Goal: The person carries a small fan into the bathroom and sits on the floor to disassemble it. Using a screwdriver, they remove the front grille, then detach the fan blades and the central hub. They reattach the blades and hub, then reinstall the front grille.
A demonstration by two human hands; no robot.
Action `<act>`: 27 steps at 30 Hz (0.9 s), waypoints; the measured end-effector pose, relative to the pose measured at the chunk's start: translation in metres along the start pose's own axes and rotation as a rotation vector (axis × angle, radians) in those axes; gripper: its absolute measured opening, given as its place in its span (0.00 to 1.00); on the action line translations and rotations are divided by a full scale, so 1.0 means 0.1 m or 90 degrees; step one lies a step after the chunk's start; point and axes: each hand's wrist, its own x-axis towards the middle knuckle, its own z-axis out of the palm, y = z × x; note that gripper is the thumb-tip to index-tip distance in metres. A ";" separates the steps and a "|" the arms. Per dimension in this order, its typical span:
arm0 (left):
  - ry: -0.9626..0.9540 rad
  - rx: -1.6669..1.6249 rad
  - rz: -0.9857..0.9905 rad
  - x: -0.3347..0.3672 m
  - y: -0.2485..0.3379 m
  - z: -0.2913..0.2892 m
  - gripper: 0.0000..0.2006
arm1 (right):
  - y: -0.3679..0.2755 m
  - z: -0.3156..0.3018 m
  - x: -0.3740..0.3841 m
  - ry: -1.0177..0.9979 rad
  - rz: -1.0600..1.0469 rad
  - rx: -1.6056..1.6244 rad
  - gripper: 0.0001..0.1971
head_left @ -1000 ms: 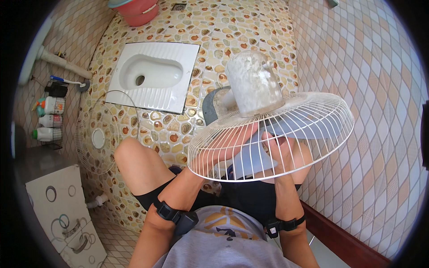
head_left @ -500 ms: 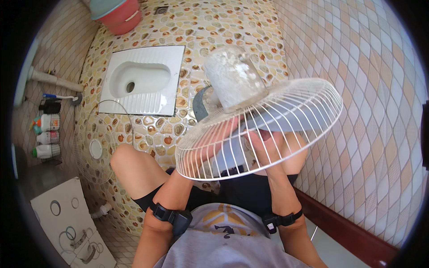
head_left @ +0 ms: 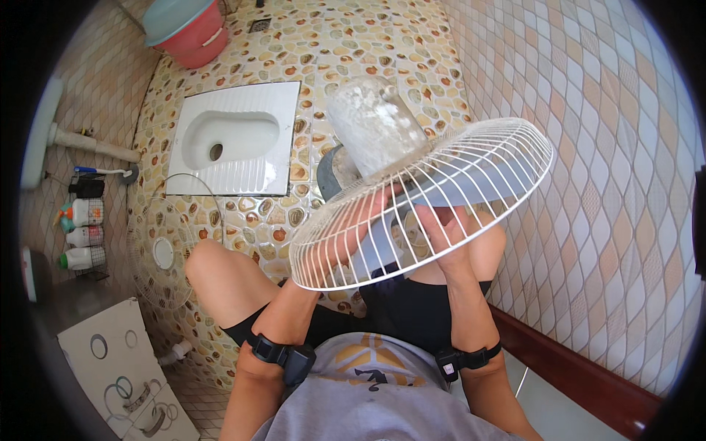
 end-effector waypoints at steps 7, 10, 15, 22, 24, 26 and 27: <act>-0.012 0.063 -0.012 -0.03 -0.10 -0.01 0.26 | -0.09 0.09 0.05 -0.002 0.054 0.038 0.18; -0.003 0.065 -0.001 -0.07 -0.13 0.00 0.26 | -0.07 0.12 0.02 0.012 0.058 0.038 0.17; 0.009 0.073 0.016 -0.12 -0.19 0.02 0.26 | -0.09 0.11 0.00 0.009 0.075 0.038 0.18; 0.027 0.080 0.033 -0.18 -0.24 0.03 0.27 | -0.17 0.11 0.05 -0.021 0.053 0.008 0.21; 0.032 0.081 0.038 -0.21 -0.25 0.03 0.27 | -0.15 0.10 0.05 -0.023 0.067 -0.002 0.22; 0.035 0.083 0.041 -0.24 -0.26 0.03 0.27 | -0.12 0.09 0.05 -0.023 0.087 -0.006 0.22; 0.039 0.083 0.045 -0.26 -0.27 0.03 0.27 | -0.10 0.08 0.04 -0.024 0.100 -0.010 0.23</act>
